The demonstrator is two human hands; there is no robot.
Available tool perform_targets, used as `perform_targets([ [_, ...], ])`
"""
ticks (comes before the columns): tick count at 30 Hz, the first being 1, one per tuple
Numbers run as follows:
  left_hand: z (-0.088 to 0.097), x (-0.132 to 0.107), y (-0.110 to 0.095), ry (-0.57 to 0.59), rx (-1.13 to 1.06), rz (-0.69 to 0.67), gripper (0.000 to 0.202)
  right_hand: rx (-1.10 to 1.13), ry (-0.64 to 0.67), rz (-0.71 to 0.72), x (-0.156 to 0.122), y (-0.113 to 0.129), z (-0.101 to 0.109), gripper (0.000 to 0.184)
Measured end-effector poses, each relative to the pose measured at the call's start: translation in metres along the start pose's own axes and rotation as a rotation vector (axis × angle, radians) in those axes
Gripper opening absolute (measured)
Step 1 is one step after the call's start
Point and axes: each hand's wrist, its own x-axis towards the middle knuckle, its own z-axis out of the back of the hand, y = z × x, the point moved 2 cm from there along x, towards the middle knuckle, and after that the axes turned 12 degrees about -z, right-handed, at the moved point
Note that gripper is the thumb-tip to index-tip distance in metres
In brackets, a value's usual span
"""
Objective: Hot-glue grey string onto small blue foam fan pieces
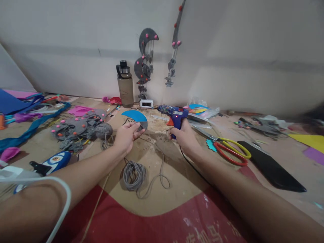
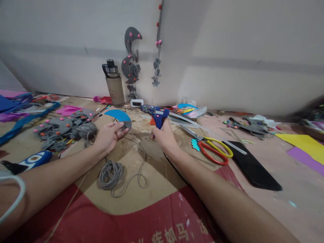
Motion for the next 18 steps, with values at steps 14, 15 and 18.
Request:
perform_targets([
  [14,0.002,0.003,0.004,0.06,0.042,-0.017,0.015,-0.226,0.177,0.14,-0.03,0.014,-0.015,0.026],
  [15,0.001,0.002,0.004,0.066,0.043,-0.02,0.016,-0.268,0.166,0.156,-0.03,0.014,-0.016,0.027],
  [18,0.001,0.001,0.004,0.055,0.06,-0.02,0.018,-0.377,0.136,0.203,-0.032,0.017,-0.016,0.028],
])
